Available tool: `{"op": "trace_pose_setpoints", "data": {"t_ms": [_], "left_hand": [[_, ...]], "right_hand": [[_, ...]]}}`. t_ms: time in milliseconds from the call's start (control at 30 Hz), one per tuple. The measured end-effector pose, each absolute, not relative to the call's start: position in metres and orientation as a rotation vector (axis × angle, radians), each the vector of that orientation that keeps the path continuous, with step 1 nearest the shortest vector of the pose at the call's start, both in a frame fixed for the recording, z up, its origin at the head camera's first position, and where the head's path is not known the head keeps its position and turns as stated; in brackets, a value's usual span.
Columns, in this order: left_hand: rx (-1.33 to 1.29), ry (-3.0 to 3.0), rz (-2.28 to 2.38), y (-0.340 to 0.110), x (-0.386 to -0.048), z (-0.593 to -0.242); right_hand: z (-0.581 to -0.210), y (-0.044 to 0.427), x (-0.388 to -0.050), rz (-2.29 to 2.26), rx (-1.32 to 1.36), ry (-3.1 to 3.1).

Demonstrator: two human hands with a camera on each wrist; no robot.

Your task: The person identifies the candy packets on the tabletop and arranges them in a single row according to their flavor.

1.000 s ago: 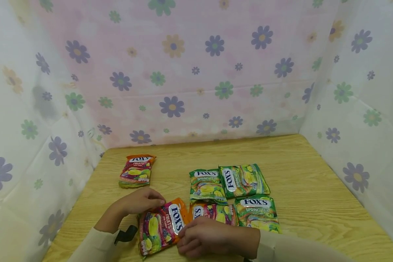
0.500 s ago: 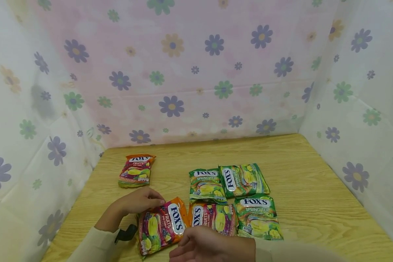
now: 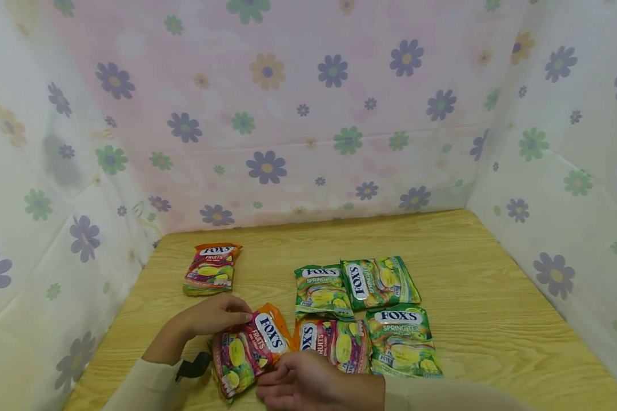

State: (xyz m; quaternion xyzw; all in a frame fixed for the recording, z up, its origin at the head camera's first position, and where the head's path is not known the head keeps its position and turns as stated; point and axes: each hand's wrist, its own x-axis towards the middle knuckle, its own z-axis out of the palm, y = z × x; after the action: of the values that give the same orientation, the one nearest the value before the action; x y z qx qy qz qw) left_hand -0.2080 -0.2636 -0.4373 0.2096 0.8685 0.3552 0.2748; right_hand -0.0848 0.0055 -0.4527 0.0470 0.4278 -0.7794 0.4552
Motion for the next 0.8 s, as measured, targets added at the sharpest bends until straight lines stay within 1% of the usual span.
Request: {"op": "trace_pose_setpoints", "data": {"t_ms": [433,800], "left_hand": [[0.534,2.322,0.999,-0.268,-0.206,-0.435],[0.433,2.292,1.043,-0.266,-0.203,-0.427]], "right_hand": [[-0.450,0.000,-0.084,-2.045,0.118,1.187],[-0.446,0.003,-0.092,-2.073,0.174,1.255]]}}
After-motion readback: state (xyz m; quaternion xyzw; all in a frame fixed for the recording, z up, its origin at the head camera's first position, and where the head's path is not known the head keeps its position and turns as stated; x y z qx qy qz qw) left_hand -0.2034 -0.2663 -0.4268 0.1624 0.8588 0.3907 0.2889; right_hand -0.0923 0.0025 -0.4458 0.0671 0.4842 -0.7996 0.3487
